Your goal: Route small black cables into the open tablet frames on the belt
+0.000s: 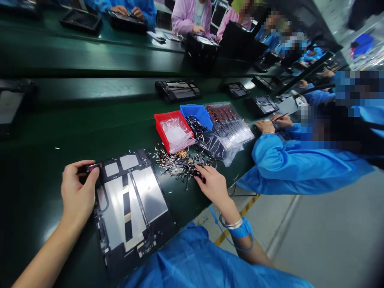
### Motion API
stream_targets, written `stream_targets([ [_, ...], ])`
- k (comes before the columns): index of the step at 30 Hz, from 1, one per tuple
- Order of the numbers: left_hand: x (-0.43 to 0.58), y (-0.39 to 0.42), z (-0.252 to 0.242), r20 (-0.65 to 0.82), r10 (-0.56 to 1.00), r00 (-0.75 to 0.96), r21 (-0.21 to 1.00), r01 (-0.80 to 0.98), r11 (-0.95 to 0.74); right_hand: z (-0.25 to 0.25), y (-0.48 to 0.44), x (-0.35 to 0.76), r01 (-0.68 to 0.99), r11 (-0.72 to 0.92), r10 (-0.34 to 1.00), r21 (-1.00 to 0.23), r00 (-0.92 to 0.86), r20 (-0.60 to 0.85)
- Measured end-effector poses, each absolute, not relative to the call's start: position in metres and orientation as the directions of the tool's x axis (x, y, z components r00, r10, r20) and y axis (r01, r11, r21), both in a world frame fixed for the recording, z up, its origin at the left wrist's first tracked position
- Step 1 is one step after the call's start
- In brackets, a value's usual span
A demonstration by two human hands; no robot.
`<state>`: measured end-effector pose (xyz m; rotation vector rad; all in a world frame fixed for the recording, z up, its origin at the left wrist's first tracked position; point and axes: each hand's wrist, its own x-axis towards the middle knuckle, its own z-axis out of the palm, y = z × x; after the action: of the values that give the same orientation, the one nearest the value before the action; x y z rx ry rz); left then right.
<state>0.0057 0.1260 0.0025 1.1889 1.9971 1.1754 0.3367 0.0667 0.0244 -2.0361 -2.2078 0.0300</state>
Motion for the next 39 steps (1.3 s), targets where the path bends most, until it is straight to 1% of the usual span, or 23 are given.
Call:
stream_targets([
  [2,0.006,0.127,0.002,-0.003,0.881,-0.472,0.869,0.435,0.236,0.041,0.069,0.344,0.985,0.075,0.997,-0.156,-0.078,-0.009],
  [3,0.007,0.127,0.002,-0.003,0.883,-0.470,0.864,0.443,0.238,0.048,0.072,0.347,0.987,0.040,0.998,-0.158,-0.048,-0.048],
  [4,0.007,0.127,0.002,-0.001,0.884,-0.467,0.861,0.449,0.238,0.054,0.077,0.351,0.991,-0.008,0.998,-0.136,-0.001,-0.070],
  [6,0.007,0.127,0.002,-0.003,0.886,-0.464,0.861,0.450,0.239,0.060,0.094,0.358,0.996,-0.080,0.995,-0.027,0.078,-0.060],
  [8,0.006,0.127,0.002,-0.009,0.888,-0.461,0.864,0.443,0.238,0.060,0.115,0.361,0.999,-0.039,0.996,0.019,0.040,-0.079],
  [11,0.004,0.127,0.001,-0.011,0.900,-0.436,0.869,0.441,0.225,0.054,0.142,0.361,0.994,0.101,0.985,0.027,-0.096,-0.143],
  [13,0.004,0.127,0.000,0.008,0.903,-0.430,0.865,0.456,0.210,0.051,0.152,0.359,0.986,0.161,0.975,0.038,-0.153,-0.163],
  [17,0.005,0.128,-0.004,0.047,0.897,-0.440,0.854,0.483,0.192,0.053,0.152,0.362,0.981,0.187,0.976,0.047,-0.180,-0.124],
  [21,0.001,0.127,-0.002,0.019,0.902,-0.431,0.858,0.470,0.207,0.064,0.133,0.373,0.991,0.129,0.991,0.039,-0.130,0.014],
  [22,0.000,0.126,0.002,0.006,0.908,-0.419,0.861,0.463,0.208,0.067,0.127,0.375,0.994,0.109,0.990,0.010,-0.109,0.084],
  [23,0.000,0.124,0.007,0.016,0.917,-0.398,0.860,0.473,0.191,0.069,0.122,0.376,0.995,0.091,0.982,-0.050,-0.081,0.172],
  [24,0.002,0.123,0.014,0.054,0.929,-0.366,0.853,0.501,0.148,0.070,0.117,0.376,0.987,0.075,0.964,-0.141,-0.035,0.265],
  [25,0.005,0.121,0.021,0.113,0.940,-0.320,0.838,0.540,0.083,0.072,0.114,0.373,0.965,0.061,0.937,-0.256,0.033,0.347],
  [26,0.010,0.119,0.029,0.183,0.949,-0.257,0.817,0.576,-0.002,0.072,0.112,0.369,0.921,0.051,0.909,-0.387,0.118,0.400],
  [27,0.017,0.117,0.036,0.246,0.953,-0.179,0.799,0.594,-0.094,0.073,0.111,0.362,0.852,0.046,0.892,-0.522,0.200,0.405],
  [28,0.025,0.116,0.042,0.284,0.954,-0.093,0.794,0.581,-0.179,0.074,0.112,0.352,0.760,0.041,0.895,-0.648,0.261,0.362],
  [29,0.034,0.114,0.047,0.290,0.957,-0.005,0.808,0.537,-0.242,0.074,0.114,0.341,0.645,0.034,0.914,-0.764,0.289,0.284],
  [30,0.043,0.112,0.051,0.276,0.958,0.081,0.832,0.479,-0.280,0.075,0.117,0.329,0.512,0.023,0.943,-0.859,0.274,0.188],
  [31,0.052,0.111,0.054,0.249,0.956,0.153,0.858,0.422,-0.292,0.075,0.120,0.316,0.375,0.002,0.972,-0.927,0.217,0.090],
  [33,0.066,0.108,0.057,0.155,0.952,0.263,0.911,0.336,-0.241,0.075,0.124,0.289,0.175,-0.066,0.997,-0.982,0.061,-0.056],
  [35,0.073,0.107,0.057,0.022,0.942,0.334,0.962,0.248,-0.110,0.073,0.126,0.265,0.088,-0.109,0.992,-0.990,-0.049,-0.114],
  [37,0.073,0.107,0.056,-0.121,0.914,0.386,0.988,0.137,0.073,0.070,0.126,0.246,0.072,-0.095,0.990,-0.993,-0.095,-0.102],
  [39,0.070,0.107,0.056,-0.232,0.882,0.409,0.970,0.032,0.240,0.066,0.124,0.233,0.119,-0.019,0.997,-0.993,-0.073,-0.028],
])
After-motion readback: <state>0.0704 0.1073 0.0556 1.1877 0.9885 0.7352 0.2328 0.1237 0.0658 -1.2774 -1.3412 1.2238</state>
